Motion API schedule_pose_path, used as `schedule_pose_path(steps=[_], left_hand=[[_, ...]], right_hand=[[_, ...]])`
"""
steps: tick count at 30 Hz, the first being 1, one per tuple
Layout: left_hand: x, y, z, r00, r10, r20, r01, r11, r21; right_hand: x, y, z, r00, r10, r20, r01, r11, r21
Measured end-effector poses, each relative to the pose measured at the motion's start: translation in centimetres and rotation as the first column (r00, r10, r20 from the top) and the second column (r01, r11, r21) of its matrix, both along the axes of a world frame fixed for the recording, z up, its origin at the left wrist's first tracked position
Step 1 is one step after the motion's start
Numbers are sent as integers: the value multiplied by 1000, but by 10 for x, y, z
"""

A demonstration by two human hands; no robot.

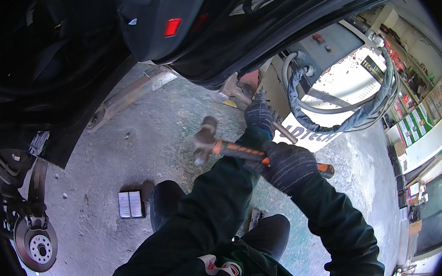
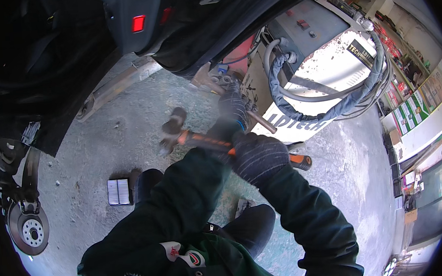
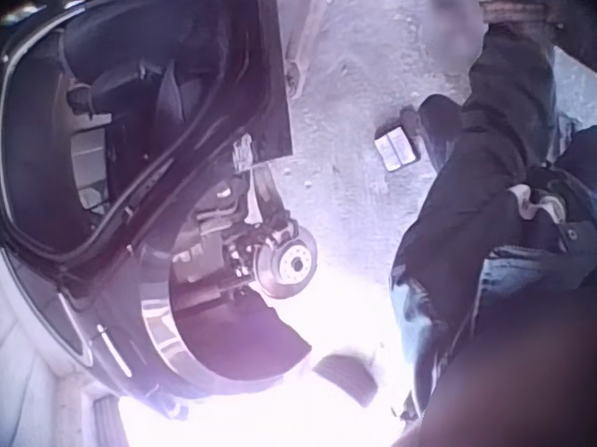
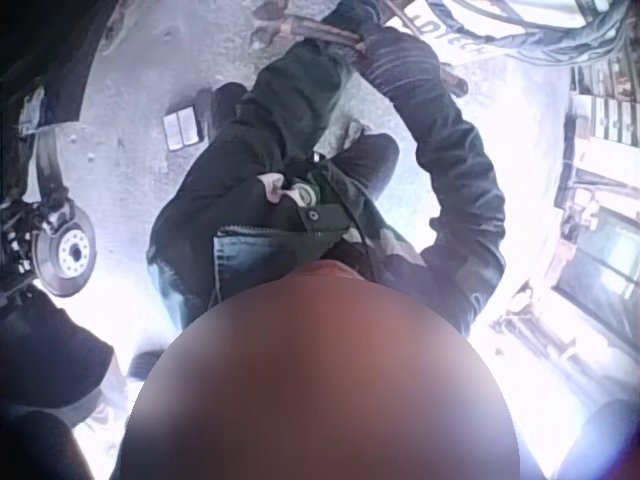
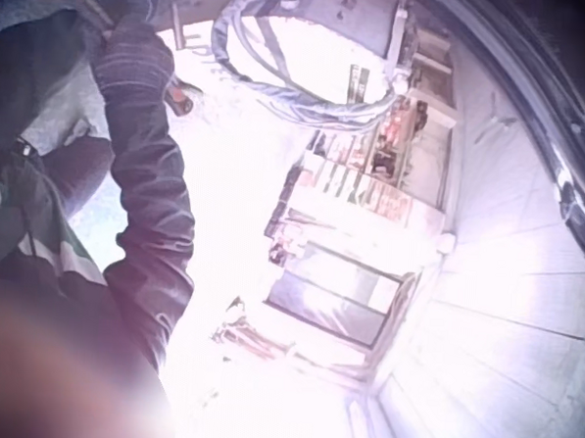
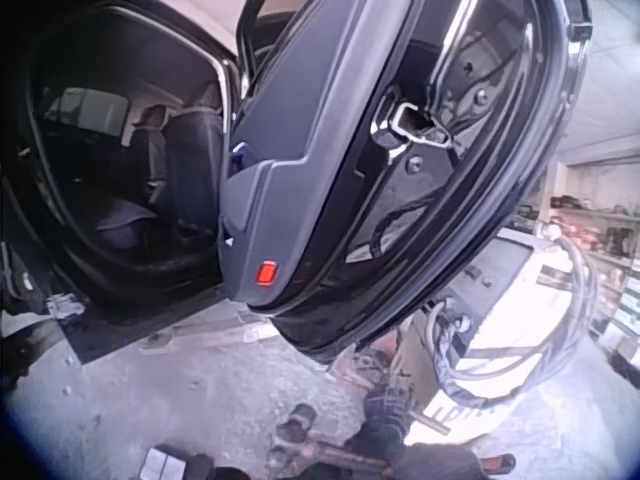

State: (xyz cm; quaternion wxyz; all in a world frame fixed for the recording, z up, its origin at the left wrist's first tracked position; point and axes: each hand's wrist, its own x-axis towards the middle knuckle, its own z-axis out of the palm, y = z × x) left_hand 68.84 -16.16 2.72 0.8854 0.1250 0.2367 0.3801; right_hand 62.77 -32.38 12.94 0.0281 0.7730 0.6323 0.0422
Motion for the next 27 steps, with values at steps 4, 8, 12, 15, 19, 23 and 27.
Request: schedule_pose_path(steps=[4, 8, 12, 15, 19, 23, 27], left_hand=[[-9, 0, 1, 993, 34, 112, -20, 991, -129], [-9, -1, 5, 997, 27, 72, -14, 985, -174], [-8, 1, 2, 995, 11, 102, 0, 993, -115], [-3, 4, -3, 995, 18, 98, -6, 993, -119], [5, 4, -6, 989, 66, 134, -45, 987, -152], [7, 3, 0, 966, 87, 242, -70, 995, -76], [2, 4, 9, 977, 106, 185, -81, 987, -137]], right_hand=[[-21, -12, -9, 989, 144, -47, -143, 990, 14], [-33, -7, 0, 984, 161, -70, -165, 985, -42], [-35, -6, 1, 976, 202, -84, -206, 977, -48], [-31, -7, -3, 975, 216, -57, -219, 975, -44], [-23, -6, -4, 972, 234, -21, -234, 972, -20], [-15, -4, -3, 968, 245, 58, -244, 970, -15], [6, 10, 0, 962, 223, 159, -230, 973, 24]])
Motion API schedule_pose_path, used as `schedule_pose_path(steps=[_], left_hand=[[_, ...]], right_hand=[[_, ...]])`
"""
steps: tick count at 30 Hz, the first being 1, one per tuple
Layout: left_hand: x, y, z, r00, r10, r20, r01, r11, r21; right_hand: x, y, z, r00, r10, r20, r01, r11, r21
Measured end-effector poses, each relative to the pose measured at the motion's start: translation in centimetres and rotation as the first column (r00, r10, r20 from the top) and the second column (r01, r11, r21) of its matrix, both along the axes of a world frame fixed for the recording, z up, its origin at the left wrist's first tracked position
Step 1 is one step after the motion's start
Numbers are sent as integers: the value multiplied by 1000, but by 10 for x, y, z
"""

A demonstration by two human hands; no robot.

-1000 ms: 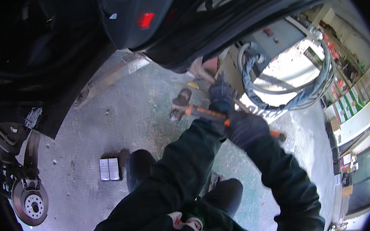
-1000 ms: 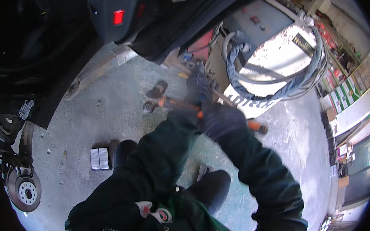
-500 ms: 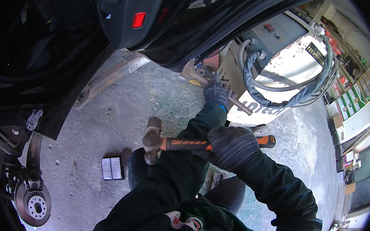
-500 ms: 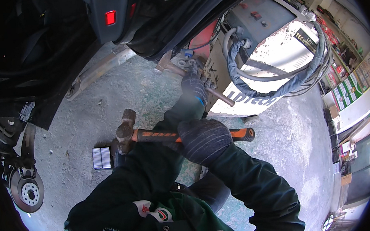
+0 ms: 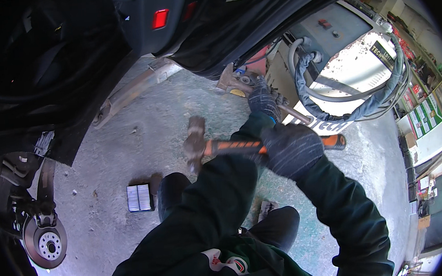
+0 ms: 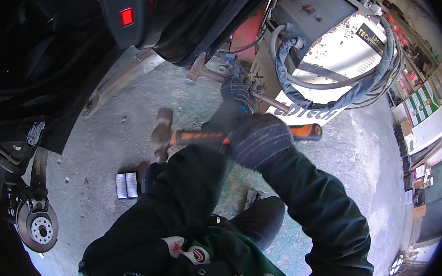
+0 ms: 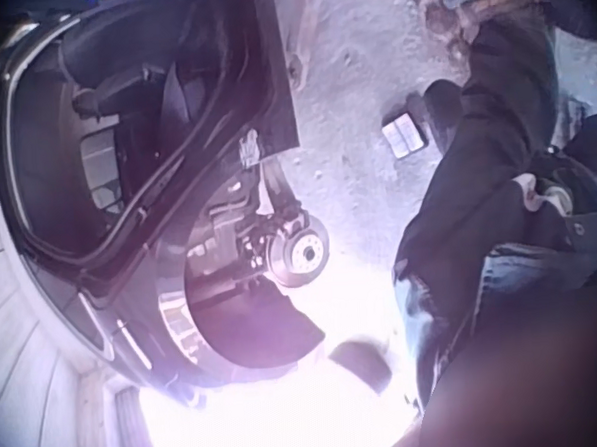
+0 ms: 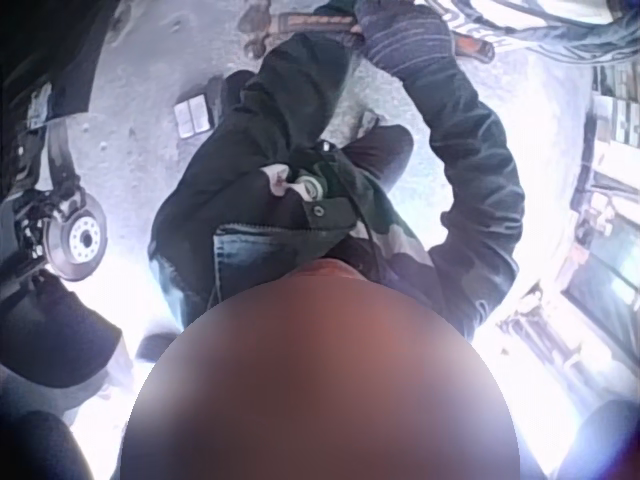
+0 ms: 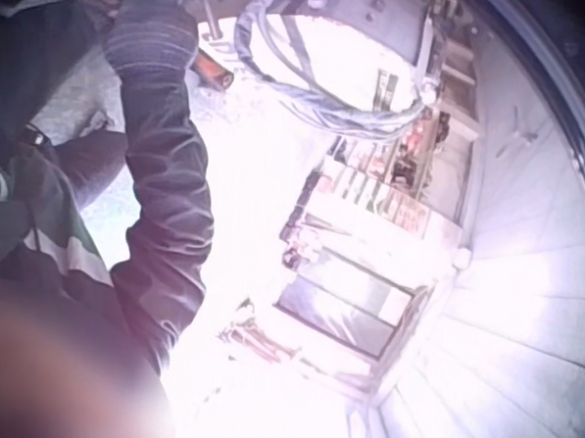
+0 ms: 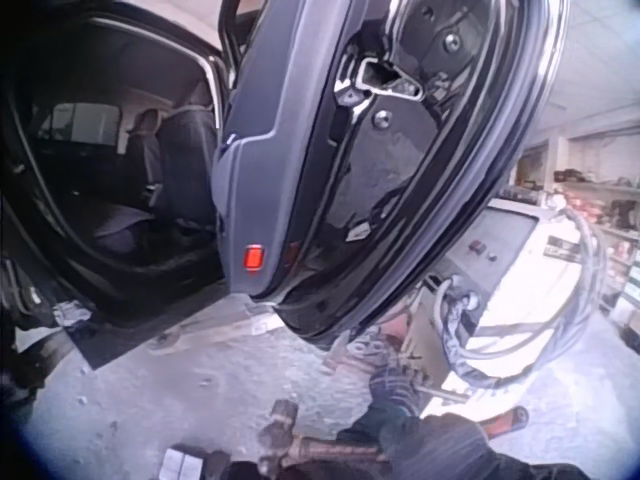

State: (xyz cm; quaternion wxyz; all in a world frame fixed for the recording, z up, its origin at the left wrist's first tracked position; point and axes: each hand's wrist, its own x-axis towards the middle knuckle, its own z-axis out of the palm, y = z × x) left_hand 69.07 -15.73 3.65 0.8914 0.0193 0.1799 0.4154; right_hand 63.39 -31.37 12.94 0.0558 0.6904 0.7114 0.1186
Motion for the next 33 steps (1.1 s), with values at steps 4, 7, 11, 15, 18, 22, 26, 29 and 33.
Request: schedule_pose_path(steps=[4, 7, 11, 15, 18, 22, 26, 29, 33], left_hand=[[-11, 0, -4, 1000, -7, -11, 7, 1000, -3], [-12, -1, -13, 1000, -5, -31, 5, 1000, -1], [-5, 2, -24, 998, 3, -57, -2, 1000, 17], [4, 7, -23, 997, 20, -70, -16, 999, 45], [4, 7, -14, 998, 45, -52, -40, 995, 93], [-3, -1, 3, 998, -54, -30, 54, 998, -15], [-23, -8, 11, 998, -66, -3, 66, 997, -34], [-38, -6, 5, 994, -105, 2, 105, 994, 21], [-43, 0, -11, 977, -194, -83, 196, 981, 11]], right_hand=[[12, 18, 6, 991, -109, 79, 94, 980, 174], [-11, 16, 8, 993, -36, -108, 48, 993, 106], [-51, 4, 10, 871, 488, -51, -475, 866, 157], [-21, 10, 23, 977, 211, -31, -207, 975, 83], [12, 6, 17, 986, -164, -3, 163, 982, 90], [4, -31, -20, 973, -142, -182, 152, 988, 38], [-14, -59, -49, 955, -53, -292, 103, 982, 159], [-14, -72, -63, 915, -128, -383, 184, 976, 113], [-6, -93, -94, 784, -194, -590, 317, 942, 112]])
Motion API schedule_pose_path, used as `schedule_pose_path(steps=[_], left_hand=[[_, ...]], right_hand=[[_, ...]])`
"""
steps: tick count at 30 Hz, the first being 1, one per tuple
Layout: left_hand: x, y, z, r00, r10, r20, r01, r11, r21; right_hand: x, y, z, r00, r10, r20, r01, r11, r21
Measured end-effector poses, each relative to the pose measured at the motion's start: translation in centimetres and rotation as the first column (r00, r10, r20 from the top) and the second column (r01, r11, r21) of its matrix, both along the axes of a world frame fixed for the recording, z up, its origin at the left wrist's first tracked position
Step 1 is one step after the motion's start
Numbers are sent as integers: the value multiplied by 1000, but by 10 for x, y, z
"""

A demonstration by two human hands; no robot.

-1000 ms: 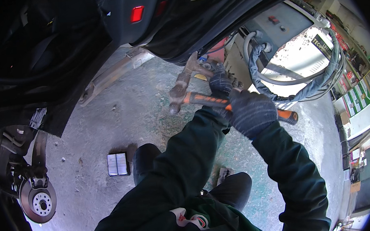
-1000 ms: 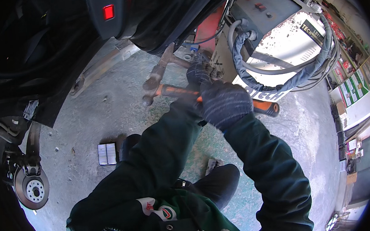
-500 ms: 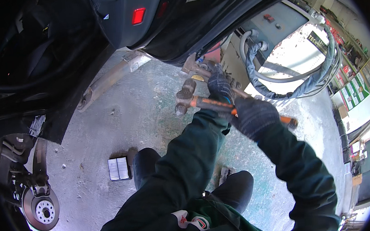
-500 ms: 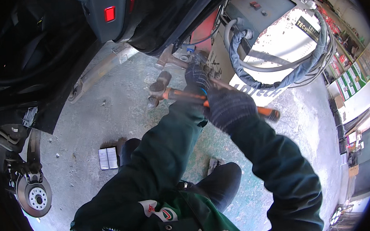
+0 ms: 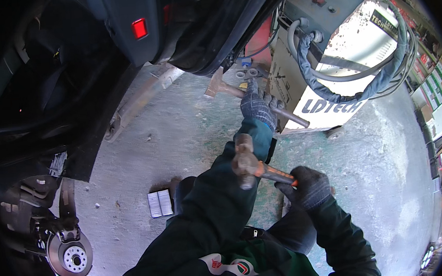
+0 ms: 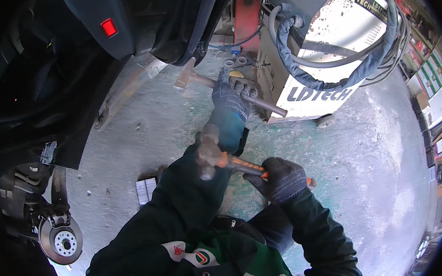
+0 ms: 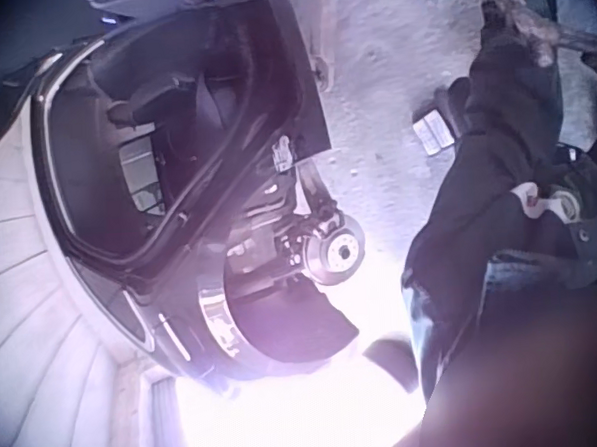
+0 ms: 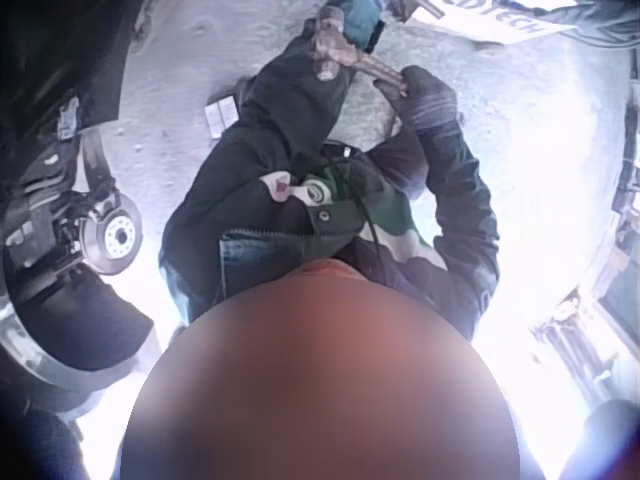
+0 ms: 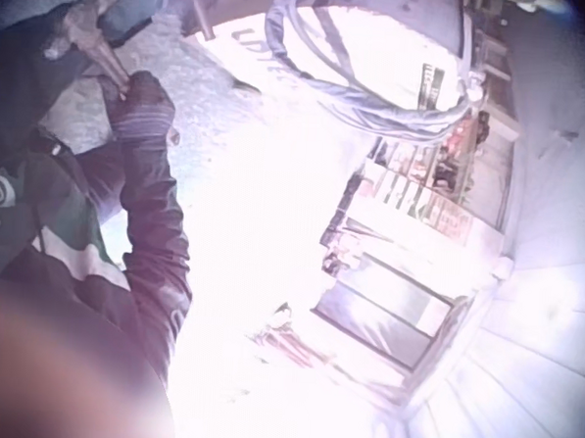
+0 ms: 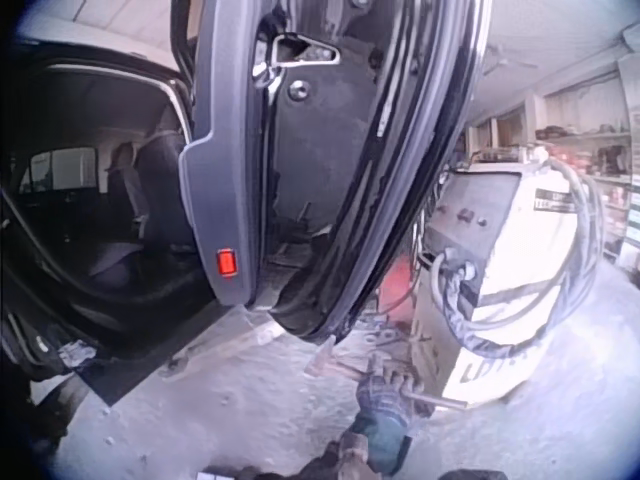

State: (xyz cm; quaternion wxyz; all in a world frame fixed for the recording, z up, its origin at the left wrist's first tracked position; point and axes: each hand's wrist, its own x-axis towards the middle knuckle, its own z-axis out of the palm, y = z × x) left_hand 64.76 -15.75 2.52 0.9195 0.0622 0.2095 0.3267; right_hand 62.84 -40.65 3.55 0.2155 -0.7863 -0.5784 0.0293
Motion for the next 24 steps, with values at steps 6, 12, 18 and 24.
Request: schedule_pose_path(steps=[6, 12, 18, 24], left_hand=[[-9, 7, -24, 992, 46, -118, -35, 995, 95], [-29, 9, -22, 982, -29, -187, 77, 964, 254], [-15, -1, 2, 935, 147, -322, -50, 955, 291], [-5, 15, 0, 989, 96, -112, -40, 906, 421]], right_hand=[[7, -31, -75, 888, -22, -459, 180, 936, 302], [9, -16, -171, 12, 74, -997, 620, 782, 65], [13, -8, -247, -572, -161, -805, 535, 671, -514], [9, 1, -275, -712, -192, -675, 408, 668, -622]])
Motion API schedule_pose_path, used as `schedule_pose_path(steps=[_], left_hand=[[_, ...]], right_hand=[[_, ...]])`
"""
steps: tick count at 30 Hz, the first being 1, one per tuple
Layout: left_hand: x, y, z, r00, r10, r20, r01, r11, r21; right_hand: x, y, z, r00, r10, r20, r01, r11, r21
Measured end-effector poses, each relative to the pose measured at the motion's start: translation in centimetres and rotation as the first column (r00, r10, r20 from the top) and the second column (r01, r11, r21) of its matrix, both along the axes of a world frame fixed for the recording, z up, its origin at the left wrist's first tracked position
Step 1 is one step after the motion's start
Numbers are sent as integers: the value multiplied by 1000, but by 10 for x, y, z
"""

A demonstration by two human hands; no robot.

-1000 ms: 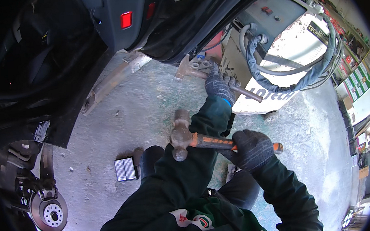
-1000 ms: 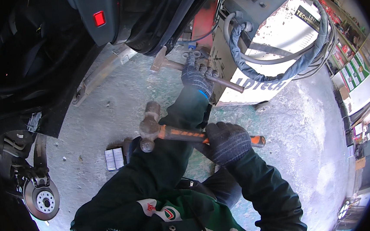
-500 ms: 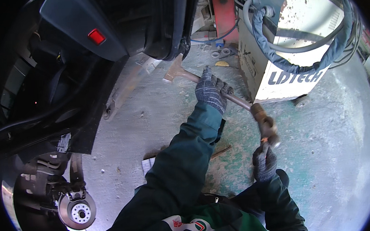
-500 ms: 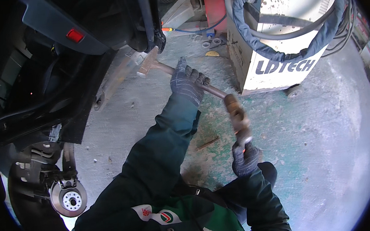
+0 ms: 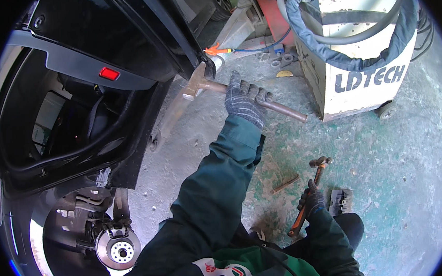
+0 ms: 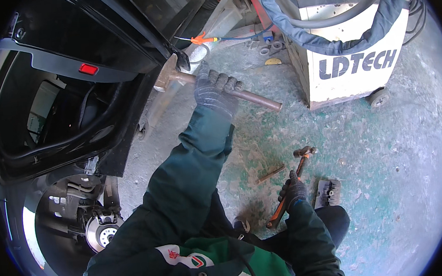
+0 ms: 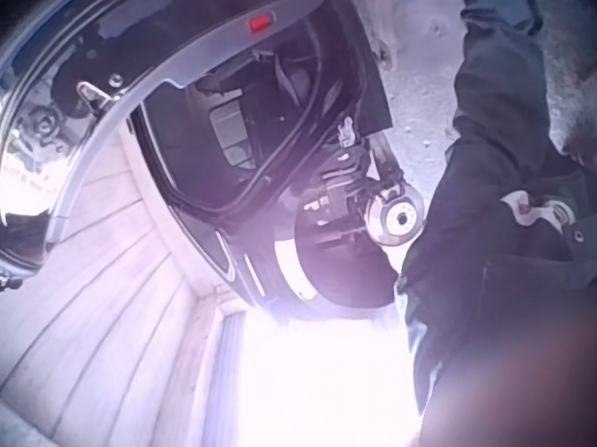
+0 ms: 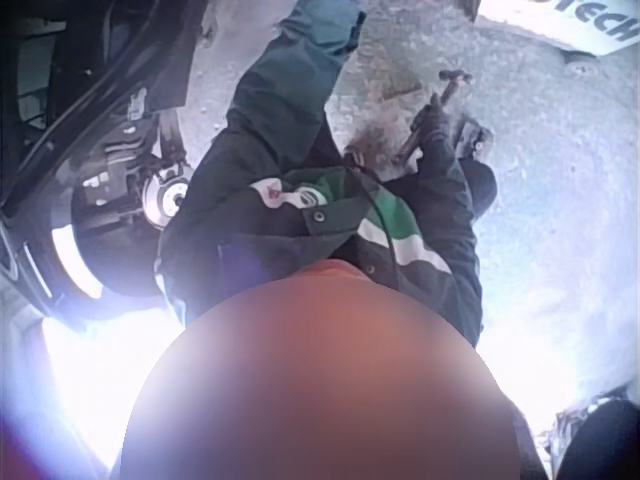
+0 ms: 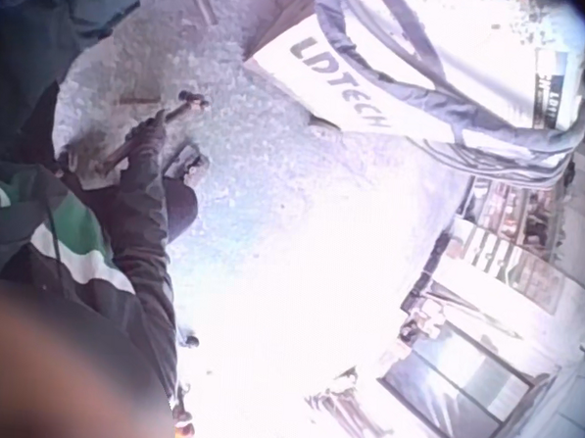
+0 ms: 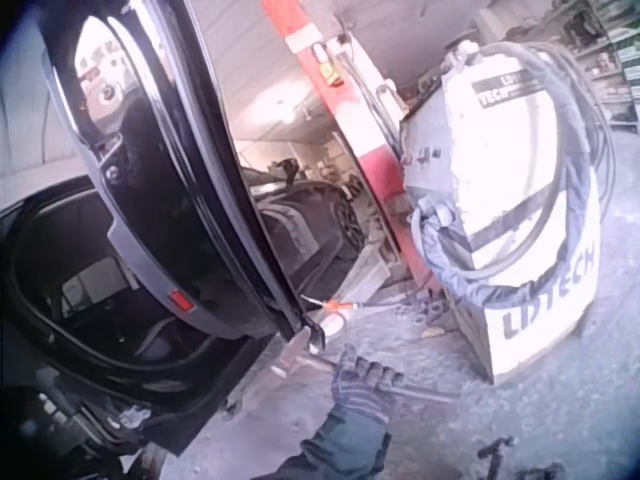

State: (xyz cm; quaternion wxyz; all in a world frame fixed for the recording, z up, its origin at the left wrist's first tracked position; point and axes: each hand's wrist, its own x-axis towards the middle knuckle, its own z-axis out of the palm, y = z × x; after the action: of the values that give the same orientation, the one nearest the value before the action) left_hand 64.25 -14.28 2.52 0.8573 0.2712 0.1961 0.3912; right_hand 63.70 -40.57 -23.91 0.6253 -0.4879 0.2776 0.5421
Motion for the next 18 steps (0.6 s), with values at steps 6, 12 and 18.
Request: schedule_pose_path(steps=[6, 12, 18], left_hand=[[30, 3, 11, 984, 25, 178, -21, 999, -24], [54, -9, 36, 963, 233, 138, -221, 970, -96], [69, 3, 38, 947, 293, 131, -273, 950, -153]], right_hand=[[9, 1, 12, 980, 106, 169, -118, 991, 60], [10, -1, 11, 989, 103, 108, -110, 992, 55], [18, -5, 5, 992, 71, 105, -74, 997, 26]])
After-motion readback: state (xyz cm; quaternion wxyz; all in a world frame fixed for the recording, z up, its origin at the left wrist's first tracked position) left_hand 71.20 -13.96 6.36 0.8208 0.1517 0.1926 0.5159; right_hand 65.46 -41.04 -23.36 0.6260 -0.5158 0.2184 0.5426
